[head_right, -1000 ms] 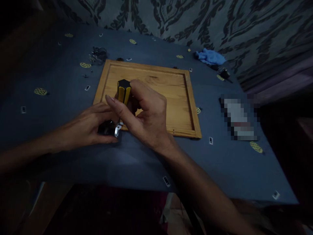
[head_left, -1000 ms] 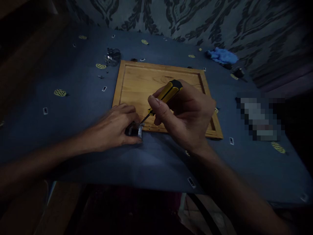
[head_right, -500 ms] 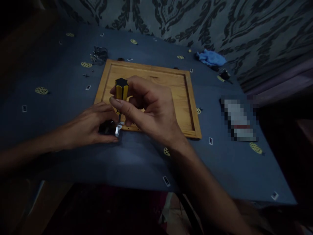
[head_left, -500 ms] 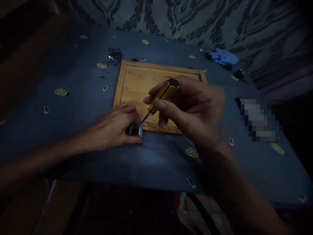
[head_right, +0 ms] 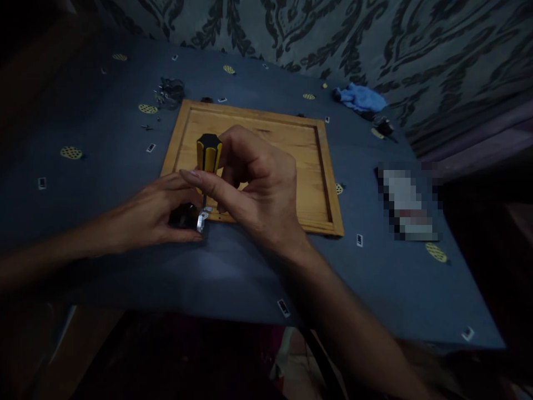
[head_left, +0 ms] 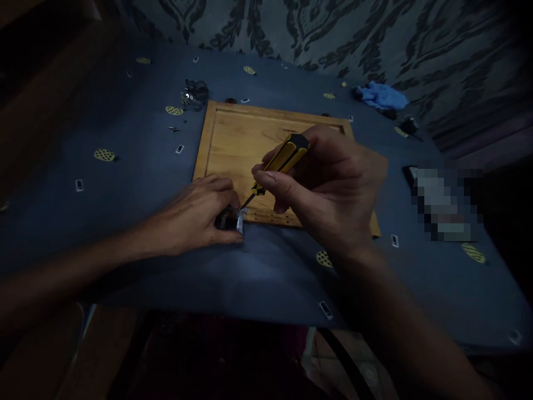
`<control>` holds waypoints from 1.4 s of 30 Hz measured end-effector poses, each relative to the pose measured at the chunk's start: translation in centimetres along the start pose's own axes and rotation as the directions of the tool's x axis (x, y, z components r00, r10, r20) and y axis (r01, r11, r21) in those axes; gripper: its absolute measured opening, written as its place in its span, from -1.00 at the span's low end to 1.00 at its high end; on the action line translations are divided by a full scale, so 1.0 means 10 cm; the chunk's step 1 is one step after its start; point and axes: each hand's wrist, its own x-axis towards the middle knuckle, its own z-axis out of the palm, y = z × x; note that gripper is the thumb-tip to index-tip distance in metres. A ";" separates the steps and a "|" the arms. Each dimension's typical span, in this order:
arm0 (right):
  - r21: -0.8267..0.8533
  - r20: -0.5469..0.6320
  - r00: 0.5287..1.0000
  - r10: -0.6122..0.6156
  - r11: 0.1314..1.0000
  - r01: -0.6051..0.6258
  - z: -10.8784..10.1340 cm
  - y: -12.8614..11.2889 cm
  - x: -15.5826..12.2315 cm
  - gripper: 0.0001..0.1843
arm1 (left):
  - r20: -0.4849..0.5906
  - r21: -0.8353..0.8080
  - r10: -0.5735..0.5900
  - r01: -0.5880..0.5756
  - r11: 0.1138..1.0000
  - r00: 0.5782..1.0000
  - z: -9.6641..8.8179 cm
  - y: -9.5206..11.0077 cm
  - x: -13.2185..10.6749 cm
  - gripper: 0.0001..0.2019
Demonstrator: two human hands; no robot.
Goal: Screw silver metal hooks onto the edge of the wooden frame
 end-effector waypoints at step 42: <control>-0.063 0.091 0.996 0.012 0.998 -0.006 -0.03 0.02 -0.02 -0.79 | -0.003 0.003 -0.011 0.011 1.000 1.000 0.01 0.01 -0.01 -0.68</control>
